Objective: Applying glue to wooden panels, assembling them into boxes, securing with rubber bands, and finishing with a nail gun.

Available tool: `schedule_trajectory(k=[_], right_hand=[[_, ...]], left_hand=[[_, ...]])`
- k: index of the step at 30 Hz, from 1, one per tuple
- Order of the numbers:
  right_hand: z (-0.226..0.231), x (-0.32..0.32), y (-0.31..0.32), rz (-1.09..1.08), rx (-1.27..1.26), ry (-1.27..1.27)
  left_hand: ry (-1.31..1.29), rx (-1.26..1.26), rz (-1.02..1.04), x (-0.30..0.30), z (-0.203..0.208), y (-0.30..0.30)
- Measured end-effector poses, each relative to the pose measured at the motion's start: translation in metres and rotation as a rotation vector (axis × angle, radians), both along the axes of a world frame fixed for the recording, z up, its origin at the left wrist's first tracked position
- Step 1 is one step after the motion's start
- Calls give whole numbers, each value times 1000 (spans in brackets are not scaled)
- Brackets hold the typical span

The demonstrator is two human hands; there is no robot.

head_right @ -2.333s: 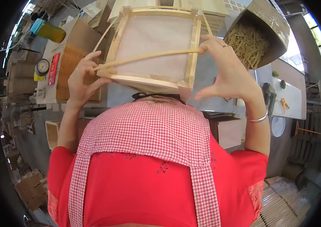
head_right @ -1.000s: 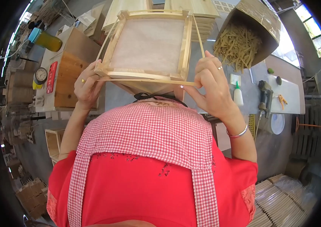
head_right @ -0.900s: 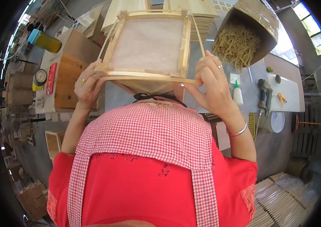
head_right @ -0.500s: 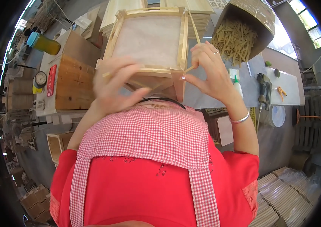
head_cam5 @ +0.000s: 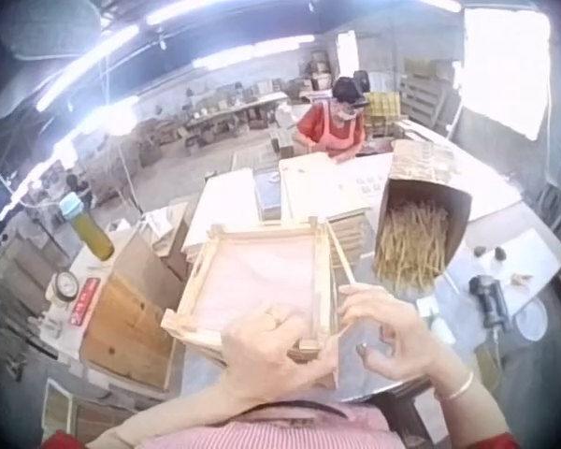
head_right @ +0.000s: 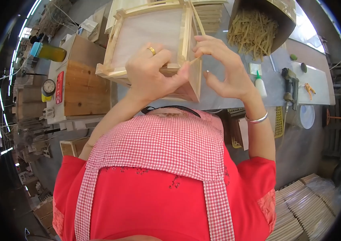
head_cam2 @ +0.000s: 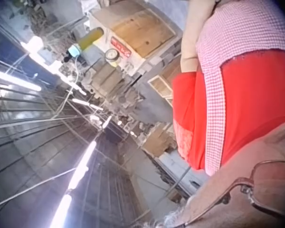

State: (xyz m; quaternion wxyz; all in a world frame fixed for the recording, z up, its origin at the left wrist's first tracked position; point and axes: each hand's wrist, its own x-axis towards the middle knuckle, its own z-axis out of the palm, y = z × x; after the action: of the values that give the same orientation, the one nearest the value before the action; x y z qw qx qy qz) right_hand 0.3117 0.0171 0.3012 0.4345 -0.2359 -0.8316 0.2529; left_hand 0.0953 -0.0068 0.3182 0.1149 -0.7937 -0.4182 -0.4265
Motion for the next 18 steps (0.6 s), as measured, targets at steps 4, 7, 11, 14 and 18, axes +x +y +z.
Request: schedule_trajectory(k=[4,7,11,14,18], right_hand=[[-55,20,11,-135,-227,371],[-131,57,33,-676,-160,-47],[-243,103,19,-911,-510,-880],[-301,117,21,-799,-372,-722],[-316,117,40,-922,-621,-731]], left_hand=[[15,-31,8,1,2,-1],[52,-72,6,2,5,-3],[10,-160,-30,0,8,-2],[13,-230,-42,-6,12,-4],[-46,-407,-190,-19,22,-7]])
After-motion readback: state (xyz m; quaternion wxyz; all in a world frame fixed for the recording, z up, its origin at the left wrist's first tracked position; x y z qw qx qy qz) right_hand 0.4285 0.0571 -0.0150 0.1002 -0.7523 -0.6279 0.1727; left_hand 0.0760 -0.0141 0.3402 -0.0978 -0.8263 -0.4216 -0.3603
